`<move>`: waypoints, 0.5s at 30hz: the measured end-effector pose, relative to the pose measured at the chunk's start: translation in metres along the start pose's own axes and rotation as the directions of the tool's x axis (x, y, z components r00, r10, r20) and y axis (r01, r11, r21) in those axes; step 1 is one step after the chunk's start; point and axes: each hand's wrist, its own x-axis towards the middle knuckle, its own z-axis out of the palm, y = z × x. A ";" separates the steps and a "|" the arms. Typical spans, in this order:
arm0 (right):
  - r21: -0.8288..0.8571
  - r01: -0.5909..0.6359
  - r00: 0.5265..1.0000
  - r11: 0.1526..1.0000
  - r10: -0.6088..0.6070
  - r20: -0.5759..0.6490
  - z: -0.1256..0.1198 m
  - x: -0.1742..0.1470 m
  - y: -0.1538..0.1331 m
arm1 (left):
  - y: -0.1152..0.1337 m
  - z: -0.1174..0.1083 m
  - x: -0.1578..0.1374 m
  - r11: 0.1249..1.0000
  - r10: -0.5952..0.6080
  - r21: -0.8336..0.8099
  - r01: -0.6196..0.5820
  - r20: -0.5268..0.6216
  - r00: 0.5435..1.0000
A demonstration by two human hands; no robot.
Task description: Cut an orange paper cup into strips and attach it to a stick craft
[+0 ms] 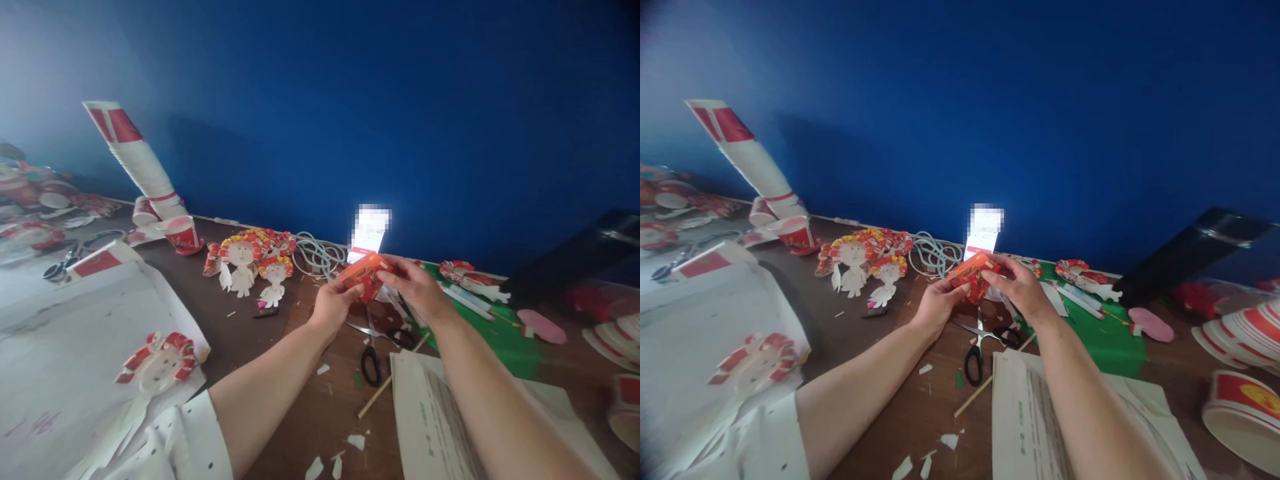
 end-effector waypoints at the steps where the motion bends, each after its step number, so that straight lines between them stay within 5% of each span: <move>1: 0.004 -0.002 1.000 1.000 0.002 -0.012 0.000 0.000 0.001 | 0.000 0.000 0.000 1.000 0.004 -0.004 -0.004 0.004 1.000; 15: 0.126 -0.009 0.993 0.992 0.023 -0.113 0.003 0.003 0.009 | 0.000 0.002 -0.001 0.999 -0.016 0.028 0.017 -0.035 0.999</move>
